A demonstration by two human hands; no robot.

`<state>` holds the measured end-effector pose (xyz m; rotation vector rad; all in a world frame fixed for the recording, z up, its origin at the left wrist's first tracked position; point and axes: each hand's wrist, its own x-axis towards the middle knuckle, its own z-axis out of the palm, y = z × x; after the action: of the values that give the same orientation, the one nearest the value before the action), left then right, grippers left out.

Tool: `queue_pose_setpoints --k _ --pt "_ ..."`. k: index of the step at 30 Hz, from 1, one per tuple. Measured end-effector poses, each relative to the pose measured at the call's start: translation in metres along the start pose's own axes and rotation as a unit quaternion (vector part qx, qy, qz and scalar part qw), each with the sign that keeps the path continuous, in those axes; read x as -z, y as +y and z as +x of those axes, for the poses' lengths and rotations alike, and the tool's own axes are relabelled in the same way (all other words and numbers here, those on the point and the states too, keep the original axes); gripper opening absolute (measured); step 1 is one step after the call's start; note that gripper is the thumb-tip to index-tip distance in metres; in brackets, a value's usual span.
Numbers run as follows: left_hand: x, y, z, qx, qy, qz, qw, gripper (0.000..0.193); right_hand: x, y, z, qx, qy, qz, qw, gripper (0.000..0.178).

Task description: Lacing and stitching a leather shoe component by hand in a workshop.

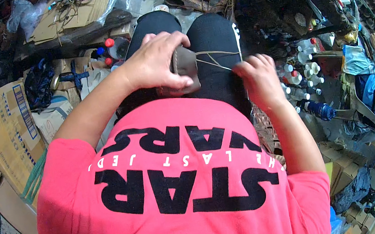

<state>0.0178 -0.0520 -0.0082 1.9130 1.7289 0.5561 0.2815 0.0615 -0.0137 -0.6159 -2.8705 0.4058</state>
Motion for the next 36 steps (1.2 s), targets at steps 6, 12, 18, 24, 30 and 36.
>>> queue_pose_setpoints --k 6,12,18,24,30,36 --pt "-0.001 0.023 0.015 -0.025 -0.022 0.018 0.999 0.072 0.027 0.024 -0.016 -0.293 0.091 0.523 0.796 0.01" --pt "-0.005 0.026 0.023 -0.052 -0.024 0.041 0.998 0.068 0.006 -0.037 0.037 -0.233 0.217 0.832 0.455 0.015" --pt "-0.002 0.03 0.022 -0.055 -0.051 0.103 0.992 0.063 0.034 0.017 0.008 -0.155 0.171 0.807 0.544 0.015" --pt "-0.011 0.043 0.085 0.061 -0.241 -0.001 0.969 0.065 0.049 -0.008 -0.007 -0.248 0.183 0.759 0.574 0.023" --pt "-0.018 0.043 0.129 -0.074 -0.198 -0.354 0.911 0.024 0.026 -0.003 -0.048 -0.278 0.119 0.718 0.627 0.023" --pt "0.021 0.126 0.136 -0.212 -0.108 -0.148 0.96 0.023 0.017 -0.005 -0.015 -0.306 0.149 0.709 0.617 0.026"
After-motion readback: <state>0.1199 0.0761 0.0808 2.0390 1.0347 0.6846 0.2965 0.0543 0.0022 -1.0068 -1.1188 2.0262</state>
